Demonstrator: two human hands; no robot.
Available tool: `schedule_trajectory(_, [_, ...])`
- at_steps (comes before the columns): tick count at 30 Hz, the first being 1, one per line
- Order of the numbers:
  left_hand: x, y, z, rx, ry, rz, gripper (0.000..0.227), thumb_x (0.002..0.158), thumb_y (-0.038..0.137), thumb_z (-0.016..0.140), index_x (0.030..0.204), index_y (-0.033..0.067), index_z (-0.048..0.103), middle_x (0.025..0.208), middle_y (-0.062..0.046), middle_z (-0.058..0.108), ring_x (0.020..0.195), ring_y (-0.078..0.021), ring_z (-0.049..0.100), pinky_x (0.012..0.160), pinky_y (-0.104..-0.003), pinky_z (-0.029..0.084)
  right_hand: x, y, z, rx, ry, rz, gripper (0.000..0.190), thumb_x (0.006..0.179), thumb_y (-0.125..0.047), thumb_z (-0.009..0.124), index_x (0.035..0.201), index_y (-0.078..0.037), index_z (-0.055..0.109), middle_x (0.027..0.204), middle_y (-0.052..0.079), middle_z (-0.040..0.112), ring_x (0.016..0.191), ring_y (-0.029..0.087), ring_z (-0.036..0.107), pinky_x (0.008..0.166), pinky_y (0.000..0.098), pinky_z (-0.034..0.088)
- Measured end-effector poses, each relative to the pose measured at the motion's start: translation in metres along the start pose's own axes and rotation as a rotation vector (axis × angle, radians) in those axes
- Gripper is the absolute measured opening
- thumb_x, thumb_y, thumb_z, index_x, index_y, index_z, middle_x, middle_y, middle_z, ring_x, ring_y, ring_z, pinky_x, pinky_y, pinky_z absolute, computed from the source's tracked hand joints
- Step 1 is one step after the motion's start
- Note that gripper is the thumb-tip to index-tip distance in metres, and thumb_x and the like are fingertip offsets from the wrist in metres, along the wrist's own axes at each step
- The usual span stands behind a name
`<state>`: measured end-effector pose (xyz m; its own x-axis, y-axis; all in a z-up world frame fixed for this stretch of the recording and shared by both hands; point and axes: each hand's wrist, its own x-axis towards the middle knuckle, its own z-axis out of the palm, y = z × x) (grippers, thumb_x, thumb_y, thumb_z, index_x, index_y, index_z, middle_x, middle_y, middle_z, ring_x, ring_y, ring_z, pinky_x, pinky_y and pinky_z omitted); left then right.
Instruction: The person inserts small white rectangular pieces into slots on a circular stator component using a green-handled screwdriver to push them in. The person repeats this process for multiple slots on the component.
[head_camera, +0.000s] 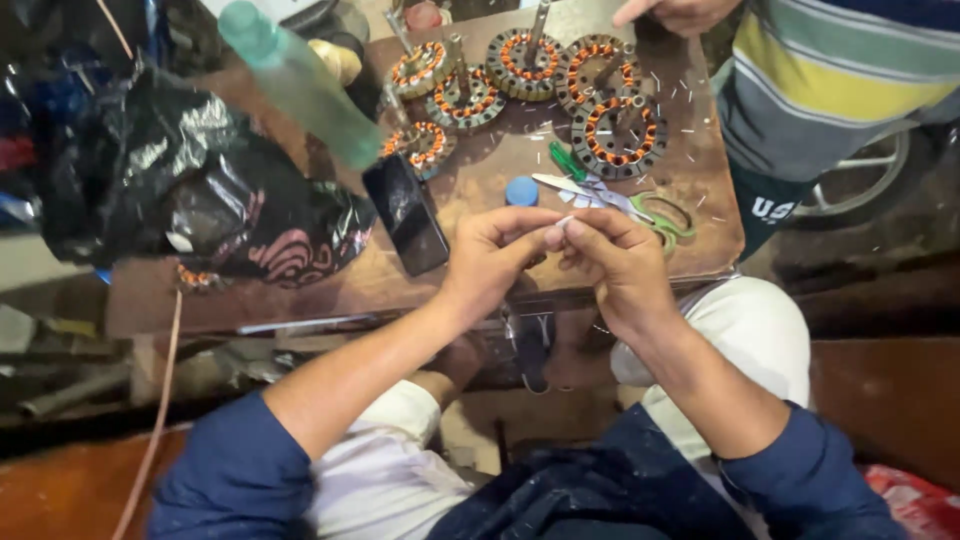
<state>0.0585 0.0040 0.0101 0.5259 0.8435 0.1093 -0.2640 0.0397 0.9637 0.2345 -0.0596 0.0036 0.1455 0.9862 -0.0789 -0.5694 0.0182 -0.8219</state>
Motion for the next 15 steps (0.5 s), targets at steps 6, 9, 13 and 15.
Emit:
schedule_trajectory(6, [0.002, -0.003, 0.001, -0.078, 0.014, -0.065, 0.021, 0.099, 0.01, 0.068, 0.116, 0.0002, 0.072, 0.1, -0.003, 0.077, 0.089, -0.007, 0.071, 0.075, -0.021, 0.056, 0.009, -0.02, -0.01, -0.076, -0.172, 0.068, 0.017, 0.099, -0.008, 0.066, 0.11, 0.003, 0.072, 0.102, 0.012, 0.076, 0.09, 0.018, 0.073, 0.083, 0.0323, 0.06])
schedule_trajectory(9, [0.0, 0.0, 0.005, 0.075, 0.044, 0.027, 0.019, 0.101, 0.008, 0.069, 0.116, -0.0019, 0.074, 0.098, -0.005, 0.077, 0.087, -0.007, 0.07, 0.072, -0.021, 0.054, 0.012, -0.018, -0.013, -0.164, -0.167, 0.039, 0.018, 0.098, -0.005, 0.068, 0.112, 0.006, 0.072, 0.104, 0.013, 0.076, 0.091, 0.019, 0.073, 0.084, 0.0317, 0.06])
schedule_trajectory(13, [-0.005, 0.001, 0.013, 0.102, 0.099, 0.154, 0.017, 0.101, 0.006, 0.068, 0.115, -0.0025, 0.074, 0.103, -0.004, 0.077, 0.093, -0.0069, 0.072, 0.083, -0.023, 0.059, 0.012, -0.01, -0.013, -0.282, -0.096, -0.037, 0.018, 0.096, -0.002, 0.07, 0.112, 0.005, 0.073, 0.101, 0.012, 0.075, 0.086, 0.017, 0.073, 0.082, 0.03, 0.061])
schedule_trajectory(15, [-0.011, 0.002, 0.014, 0.227, 0.129, 0.22, 0.017, 0.101, 0.004, 0.068, 0.115, -0.0027, 0.074, 0.103, -0.004, 0.077, 0.093, -0.0061, 0.07, 0.082, -0.023, 0.059, 0.009, -0.001, -0.011, -0.358, -0.073, -0.125, 0.016, 0.096, -0.001, 0.071, 0.11, 0.006, 0.073, 0.1, 0.012, 0.075, 0.085, 0.016, 0.072, 0.08, 0.0291, 0.059])
